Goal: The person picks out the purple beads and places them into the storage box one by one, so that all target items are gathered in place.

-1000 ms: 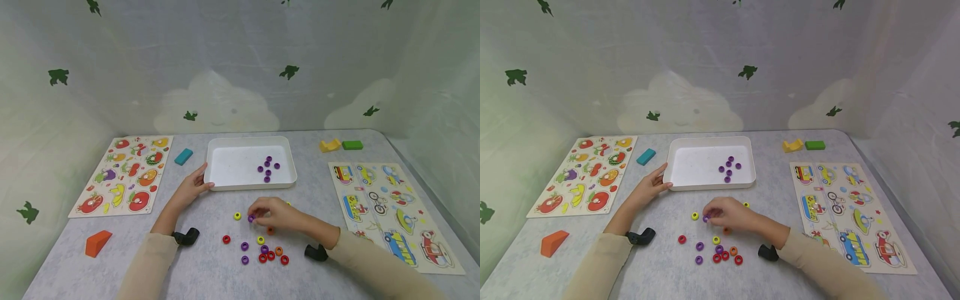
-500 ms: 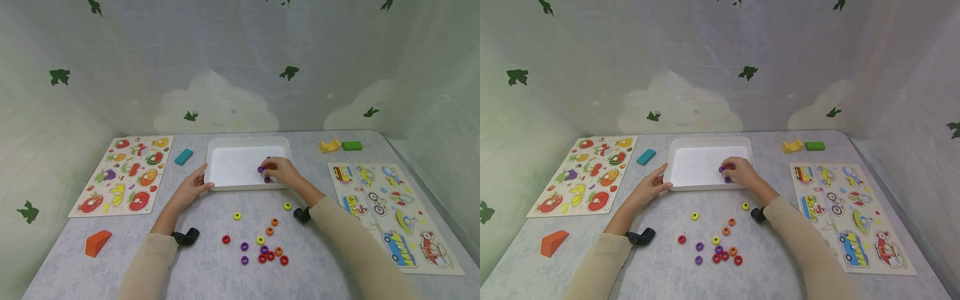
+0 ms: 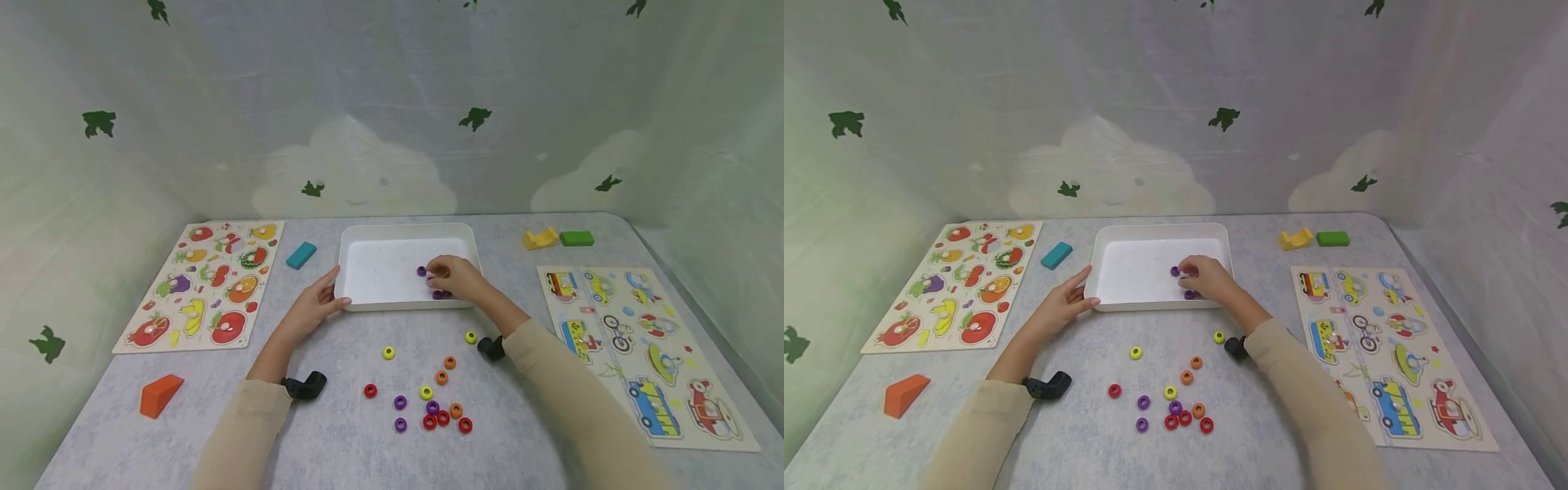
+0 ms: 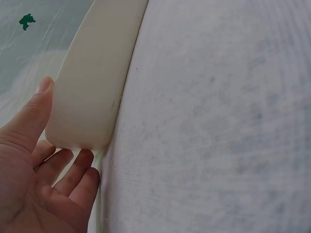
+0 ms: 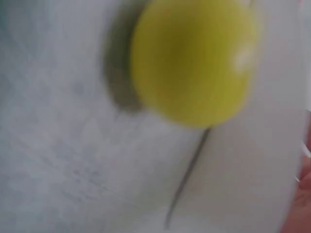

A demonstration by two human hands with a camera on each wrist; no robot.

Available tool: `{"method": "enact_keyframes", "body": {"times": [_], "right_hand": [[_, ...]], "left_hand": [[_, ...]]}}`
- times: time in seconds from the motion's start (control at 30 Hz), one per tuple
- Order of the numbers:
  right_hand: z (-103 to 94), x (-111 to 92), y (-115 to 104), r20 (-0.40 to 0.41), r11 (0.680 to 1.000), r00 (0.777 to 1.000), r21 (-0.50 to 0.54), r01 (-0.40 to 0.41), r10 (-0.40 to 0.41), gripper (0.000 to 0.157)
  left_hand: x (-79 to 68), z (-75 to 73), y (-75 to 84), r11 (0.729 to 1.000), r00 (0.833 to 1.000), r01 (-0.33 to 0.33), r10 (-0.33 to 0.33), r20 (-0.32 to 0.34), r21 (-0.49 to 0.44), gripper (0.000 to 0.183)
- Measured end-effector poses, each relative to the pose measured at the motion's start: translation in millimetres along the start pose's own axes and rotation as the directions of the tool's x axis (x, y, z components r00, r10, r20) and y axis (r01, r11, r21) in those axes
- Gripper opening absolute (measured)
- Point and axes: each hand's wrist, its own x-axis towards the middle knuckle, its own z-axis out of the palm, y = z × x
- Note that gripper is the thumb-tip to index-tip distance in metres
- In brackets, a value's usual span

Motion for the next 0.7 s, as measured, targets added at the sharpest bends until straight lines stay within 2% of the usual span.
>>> {"method": "enact_keyframes", "body": {"times": [0.17, 0.27, 0.4, 0.53, 0.7], "right_hand": [[0.0, -22.2, -17.3, -0.011, 0.983, 0.987, 0.082, 0.163, -0.163, 0.036], [4.2, -41.2, -29.4, 0.017, 0.953, 0.961, 0.141, 0.269, -0.274, 0.038], [15.1, -68.3, -44.1, 0.096, 0.908, 0.917, 0.212, 0.361, -0.387, 0.037], [31.5, -89.6, -52.2, 0.201, 0.883, 0.872, 0.262, 0.39, -0.446, 0.039], [50.8, -105.3, -54.8, 0.379, 0.895, 0.816, 0.279, 0.349, -0.437, 0.036]], "left_hand": [[-2.2, 1.4, 5.1, 1.0, 1.0, 0.003, -0.003, -0.003, 0.013, 0.074], [-2.3, 1.3, 5.4, 1.0, 1.0, 0.006, -0.006, -0.002, 0.01, 0.073], [-2.0, 1.4, 5.5, 1.0, 1.0, 0.005, -0.005, 0.001, -0.001, 0.073], [-2.0, 1.8, 5.7, 1.0, 1.0, 0.001, -0.001, 0.0, -0.01, 0.074], [-2.2, 2.1, 5.9, 1.0, 1.0, -0.009, 0.009, 0.001, -0.008, 0.073]]}}
